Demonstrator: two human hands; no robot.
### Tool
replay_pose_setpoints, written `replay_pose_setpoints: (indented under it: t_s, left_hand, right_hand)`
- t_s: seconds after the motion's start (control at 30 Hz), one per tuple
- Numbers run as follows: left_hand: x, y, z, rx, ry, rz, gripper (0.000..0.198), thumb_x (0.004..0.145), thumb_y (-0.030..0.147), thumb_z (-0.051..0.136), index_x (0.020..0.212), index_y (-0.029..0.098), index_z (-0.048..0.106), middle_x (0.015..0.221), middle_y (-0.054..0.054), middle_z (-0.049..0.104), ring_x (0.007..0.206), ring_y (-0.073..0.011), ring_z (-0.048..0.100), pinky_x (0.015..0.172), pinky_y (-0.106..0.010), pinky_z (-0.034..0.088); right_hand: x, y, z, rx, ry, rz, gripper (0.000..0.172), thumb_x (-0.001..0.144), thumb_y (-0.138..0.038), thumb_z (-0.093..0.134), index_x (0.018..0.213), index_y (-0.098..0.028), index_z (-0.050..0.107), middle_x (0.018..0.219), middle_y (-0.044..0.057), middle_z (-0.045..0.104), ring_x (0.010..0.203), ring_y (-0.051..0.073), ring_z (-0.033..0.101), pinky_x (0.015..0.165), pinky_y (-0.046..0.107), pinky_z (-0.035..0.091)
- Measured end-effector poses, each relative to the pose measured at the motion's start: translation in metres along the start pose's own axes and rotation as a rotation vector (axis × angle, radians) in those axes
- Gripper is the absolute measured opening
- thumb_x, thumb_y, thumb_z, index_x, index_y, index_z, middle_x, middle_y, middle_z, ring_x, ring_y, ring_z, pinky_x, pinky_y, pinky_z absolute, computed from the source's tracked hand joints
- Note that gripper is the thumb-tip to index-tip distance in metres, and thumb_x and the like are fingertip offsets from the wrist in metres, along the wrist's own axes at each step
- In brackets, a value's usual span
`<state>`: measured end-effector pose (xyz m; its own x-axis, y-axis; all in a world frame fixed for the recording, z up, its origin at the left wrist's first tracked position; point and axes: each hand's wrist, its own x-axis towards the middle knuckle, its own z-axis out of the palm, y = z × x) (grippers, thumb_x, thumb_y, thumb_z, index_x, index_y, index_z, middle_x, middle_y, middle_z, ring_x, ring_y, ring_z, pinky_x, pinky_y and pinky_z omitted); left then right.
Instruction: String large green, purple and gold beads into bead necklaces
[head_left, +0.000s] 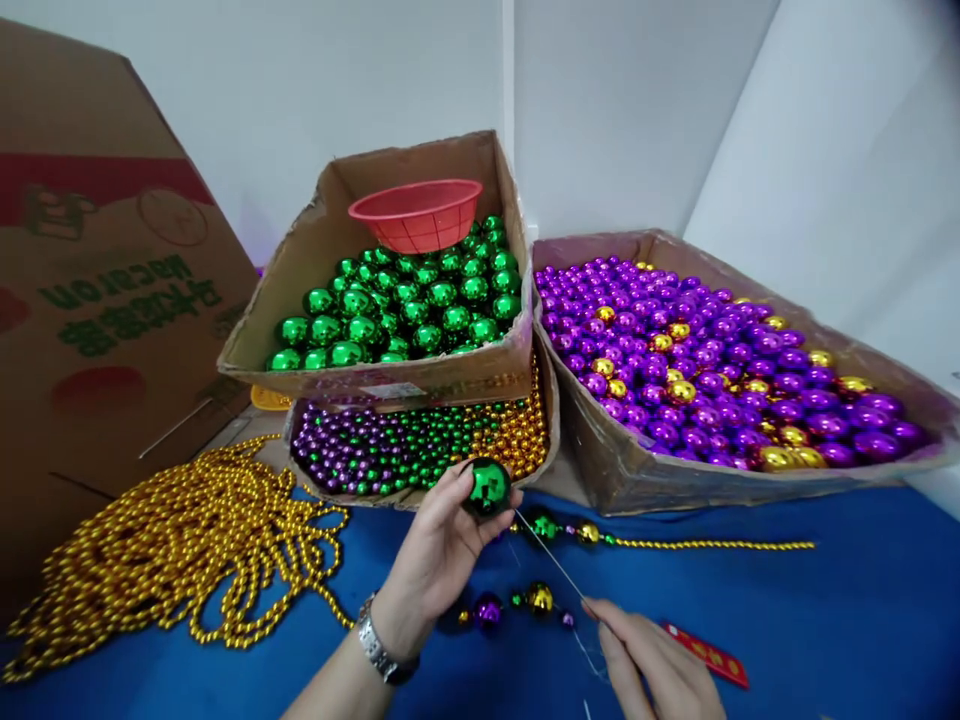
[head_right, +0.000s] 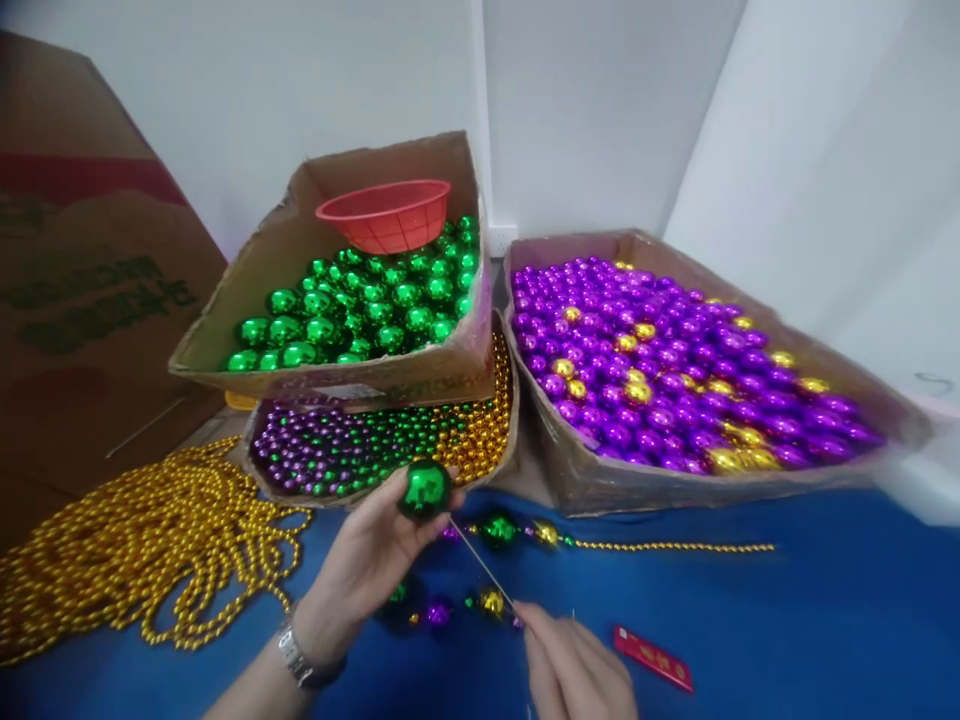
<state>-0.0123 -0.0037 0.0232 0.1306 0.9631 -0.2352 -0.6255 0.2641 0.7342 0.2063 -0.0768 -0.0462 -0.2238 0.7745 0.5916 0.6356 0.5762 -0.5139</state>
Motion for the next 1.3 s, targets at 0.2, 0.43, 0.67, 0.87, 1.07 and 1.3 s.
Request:
replay_pose_setpoints:
  t_s: [0.2,0.43,0.67,0.87,1.07,1.3]
  left_hand:
    - [0.002,-0.005,-0.007,-0.047,0.061,0.022,0.023,0.083,0.026,0.063,0.103,0.021,0.055,0.104,-0.006,0.065,0.098,-0.0235,0.065,0.083,-0.034,0.052]
    - [0.002,-0.011,-0.009,0.057,0.030,0.114,0.030,0.083,0.024,0.062,0.112,0.021,0.053,0.102,-0.007,0.064,0.098,-0.0240,0.062,0.087,-0.042,0.050]
    - [-0.001,-0.021,-0.012,0.382,0.002,0.327,0.049,0.072,0.017,0.074,0.117,0.024,0.055,0.125,-0.008,0.055,0.105,-0.0210,0.057,0.089,-0.030,0.048]
    - [-0.009,-0.037,-0.011,0.454,-0.160,0.281,0.060,0.069,0.016,0.076,0.123,0.026,0.051,0.133,-0.009,0.050,0.116,-0.0257,0.051,0.094,-0.033,0.045]
    - [-0.010,-0.043,-0.011,0.371,-0.176,0.243,0.044,0.080,0.026,0.067,0.121,0.023,0.052,0.130,-0.010,0.052,0.115,-0.0245,0.050,0.094,-0.033,0.043]
    - [-0.007,-0.030,-0.016,0.477,-0.329,0.173,0.049,0.081,0.032,0.065,0.126,0.023,0.048,0.133,-0.013,0.050,0.123,-0.0287,0.046,0.096,-0.040,0.045]
  right_hand:
    - [0.002,0.001,-0.001,0.034,-0.080,-0.055,0.026,0.096,-0.024,0.043,0.114,-0.021,0.062,0.091,0.005,0.073,0.075,0.019,0.072,0.071,0.022,0.059]
    - [-0.006,0.009,0.007,0.010,-0.163,-0.046,0.029,0.094,-0.015,0.043,0.120,-0.018,0.055,0.097,0.008,0.072,0.081,0.020,0.071,0.072,0.024,0.058]
    - [-0.014,0.016,0.016,-0.030,-0.190,-0.048,0.030,0.092,-0.013,0.045,0.121,-0.016,0.053,0.094,0.009,0.071,0.081,0.021,0.070,0.073,0.028,0.058]
    - [-0.005,0.011,0.026,0.057,-0.136,0.110,0.021,0.096,-0.021,0.038,0.105,-0.020,0.057,0.086,0.005,0.071,0.074,0.017,0.070,0.067,0.022,0.057]
    - [-0.013,0.016,0.026,0.066,-0.158,0.128,0.020,0.096,-0.022,0.042,0.111,-0.024,0.056,0.093,0.003,0.070,0.082,0.015,0.069,0.073,0.020,0.055]
    - [-0.014,0.020,0.023,0.039,-0.135,0.151,0.019,0.096,-0.024,0.042,0.107,-0.022,0.057,0.091,0.006,0.070,0.078,0.017,0.070,0.068,0.019,0.055]
